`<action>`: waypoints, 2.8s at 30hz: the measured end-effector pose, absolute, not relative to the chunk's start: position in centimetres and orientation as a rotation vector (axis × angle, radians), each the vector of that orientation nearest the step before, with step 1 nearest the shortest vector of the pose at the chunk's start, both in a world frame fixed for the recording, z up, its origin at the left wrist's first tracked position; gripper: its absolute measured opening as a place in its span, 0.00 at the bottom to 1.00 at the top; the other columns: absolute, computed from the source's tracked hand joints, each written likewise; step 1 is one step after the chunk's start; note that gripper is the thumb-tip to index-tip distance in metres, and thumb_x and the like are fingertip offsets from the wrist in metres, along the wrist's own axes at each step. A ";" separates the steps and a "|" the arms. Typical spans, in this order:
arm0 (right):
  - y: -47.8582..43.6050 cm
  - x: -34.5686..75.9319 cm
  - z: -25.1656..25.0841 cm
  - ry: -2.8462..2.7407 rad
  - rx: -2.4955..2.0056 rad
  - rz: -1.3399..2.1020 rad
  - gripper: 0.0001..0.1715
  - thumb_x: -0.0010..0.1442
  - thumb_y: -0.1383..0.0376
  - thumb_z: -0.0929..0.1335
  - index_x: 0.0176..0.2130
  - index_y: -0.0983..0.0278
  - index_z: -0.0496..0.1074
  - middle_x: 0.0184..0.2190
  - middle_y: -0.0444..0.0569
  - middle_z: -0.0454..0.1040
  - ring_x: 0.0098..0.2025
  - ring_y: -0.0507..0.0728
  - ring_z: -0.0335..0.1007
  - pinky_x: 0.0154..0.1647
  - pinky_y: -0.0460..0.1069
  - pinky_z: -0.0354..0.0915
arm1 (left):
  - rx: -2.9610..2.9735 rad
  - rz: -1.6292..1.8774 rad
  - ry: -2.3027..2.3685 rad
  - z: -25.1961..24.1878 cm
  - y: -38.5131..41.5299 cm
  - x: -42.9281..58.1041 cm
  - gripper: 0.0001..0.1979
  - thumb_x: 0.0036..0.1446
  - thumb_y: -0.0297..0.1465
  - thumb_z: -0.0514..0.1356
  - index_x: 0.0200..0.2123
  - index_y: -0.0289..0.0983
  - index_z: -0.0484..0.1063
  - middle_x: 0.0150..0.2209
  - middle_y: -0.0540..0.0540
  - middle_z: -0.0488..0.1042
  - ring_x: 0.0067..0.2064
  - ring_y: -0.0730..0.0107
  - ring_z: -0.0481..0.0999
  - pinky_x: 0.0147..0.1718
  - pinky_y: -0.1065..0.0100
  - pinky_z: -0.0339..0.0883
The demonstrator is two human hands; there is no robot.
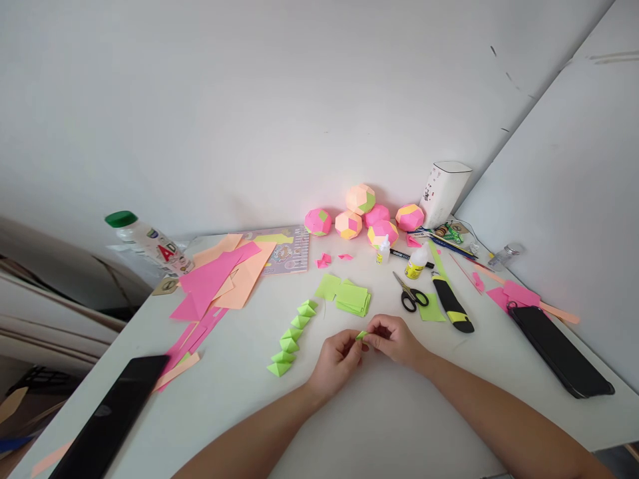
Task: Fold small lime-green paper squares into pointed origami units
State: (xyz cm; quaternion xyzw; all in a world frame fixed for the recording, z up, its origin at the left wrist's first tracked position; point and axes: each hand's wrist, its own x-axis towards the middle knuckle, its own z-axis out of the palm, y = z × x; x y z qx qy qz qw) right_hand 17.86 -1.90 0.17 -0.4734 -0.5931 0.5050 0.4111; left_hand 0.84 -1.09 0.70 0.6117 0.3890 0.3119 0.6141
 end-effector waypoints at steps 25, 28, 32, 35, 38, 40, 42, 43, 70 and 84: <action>-2.0 17.8 0.5 -1.491 -1.216 1.274 0.14 0.54 0.58 0.69 0.27 0.65 0.63 0.19 0.40 0.62 0.20 0.48 0.60 0.20 0.43 0.57 | 1.222 0.837 0.920 -0.2 -1.2 1.1 0.11 0.54 0.39 0.58 0.33 0.38 0.60 0.23 0.55 0.65 0.22 0.78 0.64 0.21 0.75 0.58; -2.0 17.8 0.5 -1.486 -1.217 1.284 0.15 0.54 0.57 0.69 0.27 0.65 0.63 0.20 0.40 0.62 0.20 0.48 0.60 0.21 0.44 0.58 | 1.245 0.835 0.919 -0.3 -1.2 1.1 0.11 0.54 0.38 0.57 0.31 0.38 0.60 0.21 0.56 0.63 0.22 0.78 0.64 0.21 0.75 0.58; -2.0 17.8 0.6 -1.482 -1.217 1.286 0.16 0.54 0.56 0.68 0.27 0.65 0.63 0.20 0.40 0.62 0.20 0.48 0.60 0.21 0.44 0.58 | 1.275 0.823 0.946 -0.2 -1.2 1.1 0.10 0.55 0.37 0.57 0.33 0.37 0.61 0.21 0.55 0.63 0.22 0.78 0.64 0.22 0.74 0.58; -2.0 17.8 0.6 -1.482 -1.227 1.285 0.16 0.55 0.55 0.68 0.27 0.65 0.63 0.20 0.40 0.62 0.20 0.48 0.60 0.20 0.44 0.58 | 1.265 0.832 0.948 -0.1 -1.3 1.1 0.11 0.54 0.38 0.57 0.34 0.37 0.61 0.22 0.55 0.64 0.22 0.77 0.65 0.21 0.74 0.59; -2.0 17.8 0.6 -1.492 -1.230 1.274 0.16 0.54 0.55 0.68 0.27 0.65 0.63 0.19 0.40 0.62 0.20 0.48 0.59 0.20 0.44 0.58 | 1.268 0.833 0.940 -0.1 -1.3 1.1 0.12 0.55 0.39 0.57 0.34 0.37 0.62 0.24 0.53 0.65 0.22 0.78 0.65 0.21 0.74 0.59; -2.0 17.8 0.6 -1.497 -1.233 1.269 0.16 0.54 0.56 0.69 0.27 0.65 0.63 0.19 0.40 0.62 0.20 0.48 0.60 0.21 0.44 0.58 | 1.268 0.823 0.936 0.0 -1.2 1.1 0.12 0.55 0.40 0.57 0.33 0.36 0.62 0.25 0.53 0.66 0.22 0.78 0.65 0.21 0.74 0.59; -2.0 17.7 0.6 -1.497 -1.241 1.266 0.16 0.53 0.56 0.69 0.27 0.65 0.63 0.19 0.40 0.63 0.20 0.48 0.60 0.21 0.44 0.58 | 1.260 0.817 0.934 0.2 -1.2 1.1 0.13 0.54 0.40 0.57 0.31 0.36 0.62 0.25 0.53 0.66 0.22 0.78 0.65 0.21 0.75 0.59; -2.0 17.7 0.6 -1.495 -1.245 1.267 0.16 0.53 0.56 0.69 0.27 0.65 0.64 0.20 0.40 0.63 0.20 0.48 0.60 0.21 0.44 0.58 | 1.255 0.816 0.933 0.3 -1.2 1.1 0.13 0.54 0.41 0.57 0.31 0.36 0.62 0.25 0.52 0.66 0.22 0.78 0.66 0.21 0.74 0.59; -1.8 17.9 -0.2 -1.640 -1.029 1.134 0.07 0.48 0.74 0.67 0.23 0.65 0.66 0.36 0.50 0.65 0.29 0.51 0.65 0.25 0.45 0.60 | 1.100 0.804 0.883 0.7 -1.2 1.0 0.10 0.54 0.37 0.56 0.34 0.38 0.59 0.24 0.54 0.70 0.22 0.77 0.67 0.22 0.74 0.58; -1.8 17.9 -0.5 -1.674 -1.055 1.092 0.07 0.47 0.76 0.66 0.23 0.66 0.67 0.34 0.49 0.67 0.27 0.49 0.64 0.24 0.44 0.59 | 1.109 0.807 0.858 0.2 -1.2 0.8 0.06 0.55 0.31 0.54 0.36 0.37 0.60 0.24 0.53 0.68 0.22 0.78 0.64 0.22 0.74 0.58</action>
